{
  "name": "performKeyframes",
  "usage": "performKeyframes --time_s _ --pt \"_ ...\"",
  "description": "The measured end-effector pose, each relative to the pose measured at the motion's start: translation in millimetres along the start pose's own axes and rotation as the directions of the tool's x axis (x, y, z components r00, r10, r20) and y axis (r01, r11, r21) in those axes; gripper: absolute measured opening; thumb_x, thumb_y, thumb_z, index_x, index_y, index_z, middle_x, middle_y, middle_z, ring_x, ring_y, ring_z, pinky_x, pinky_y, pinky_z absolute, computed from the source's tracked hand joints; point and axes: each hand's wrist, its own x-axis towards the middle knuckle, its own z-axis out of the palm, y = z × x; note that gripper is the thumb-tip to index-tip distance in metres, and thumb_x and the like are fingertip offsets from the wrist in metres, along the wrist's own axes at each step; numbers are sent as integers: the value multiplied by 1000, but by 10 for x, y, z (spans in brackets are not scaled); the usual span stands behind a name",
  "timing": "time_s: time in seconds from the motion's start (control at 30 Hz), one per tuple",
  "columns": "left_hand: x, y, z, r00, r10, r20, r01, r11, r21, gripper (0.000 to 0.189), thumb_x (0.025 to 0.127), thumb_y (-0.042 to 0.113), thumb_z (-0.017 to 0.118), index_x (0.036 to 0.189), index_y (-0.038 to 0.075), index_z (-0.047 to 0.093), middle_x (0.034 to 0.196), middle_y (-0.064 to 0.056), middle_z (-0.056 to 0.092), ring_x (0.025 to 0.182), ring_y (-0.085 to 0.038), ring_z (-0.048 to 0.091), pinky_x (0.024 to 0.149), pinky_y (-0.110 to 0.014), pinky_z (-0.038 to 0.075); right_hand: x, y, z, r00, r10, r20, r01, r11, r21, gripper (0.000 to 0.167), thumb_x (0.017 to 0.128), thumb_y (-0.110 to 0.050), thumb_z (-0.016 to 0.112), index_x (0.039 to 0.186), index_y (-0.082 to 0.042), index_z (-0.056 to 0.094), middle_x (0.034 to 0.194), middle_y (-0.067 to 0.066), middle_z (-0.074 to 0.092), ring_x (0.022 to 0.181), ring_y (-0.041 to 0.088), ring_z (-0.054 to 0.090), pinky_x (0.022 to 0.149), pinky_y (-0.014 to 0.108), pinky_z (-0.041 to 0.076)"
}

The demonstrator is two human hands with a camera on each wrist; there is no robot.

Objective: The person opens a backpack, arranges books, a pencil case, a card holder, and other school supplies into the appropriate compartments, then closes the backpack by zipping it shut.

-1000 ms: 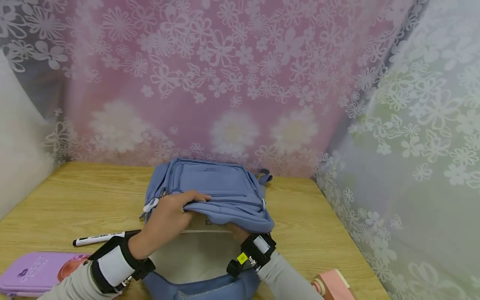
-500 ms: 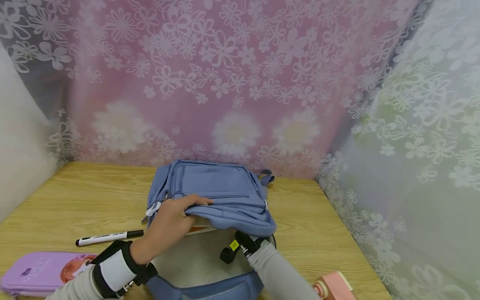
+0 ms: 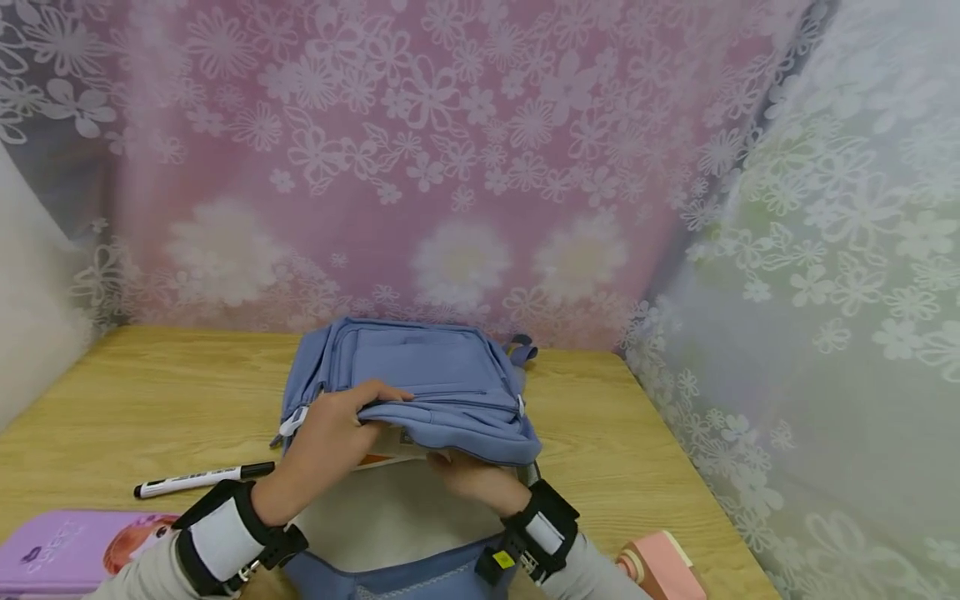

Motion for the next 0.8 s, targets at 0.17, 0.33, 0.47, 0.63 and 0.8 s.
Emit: performKeyframes --time_s 0.17,0.33,0.47,0.63,0.8 --pt "-155 -51 39 999 -37 30 34 995 95 45 80 -9 60 102 29 67 102 3 71 43 1 29 42 -18 29 -563 -370 -153 960 -175 218 239 920 -312 47 99 -29 46 134 0 40 97 8 59 70 12 56 60 23 45" --pt "-442 -179 196 994 5 112 -27 979 202 32 79 3 70 99 28 65 104 8 67 88 -9 64 72 -24 52 -768 -365 -365 782 -228 580 413 886 -210 50 100 -36 41 143 -13 33 145 3 41 131 13 43 100 21 41" --pt "-655 -331 321 965 108 240 -166 958 236 30 75 3 72 95 23 61 111 7 63 101 -16 61 85 -31 51 -851 -297 -496 695 -296 655 442 895 -65 42 101 -32 39 138 -13 42 134 2 54 119 4 52 97 16 42" --pt "-793 -503 396 897 224 381 -326 917 230 33 74 5 73 95 23 54 122 2 56 109 -21 54 94 -37 46 -814 -245 -597 734 -346 585 412 911 23 39 102 -30 37 133 -8 48 121 7 62 105 4 60 88 18 47" --pt "-778 -527 327 836 190 515 -281 954 105 28 86 28 66 110 29 51 136 0 47 121 -26 47 101 -44 40 -659 -315 -615 788 -372 491 432 902 -9 36 101 -25 39 128 -5 51 114 11 65 100 14 64 82 19 50"
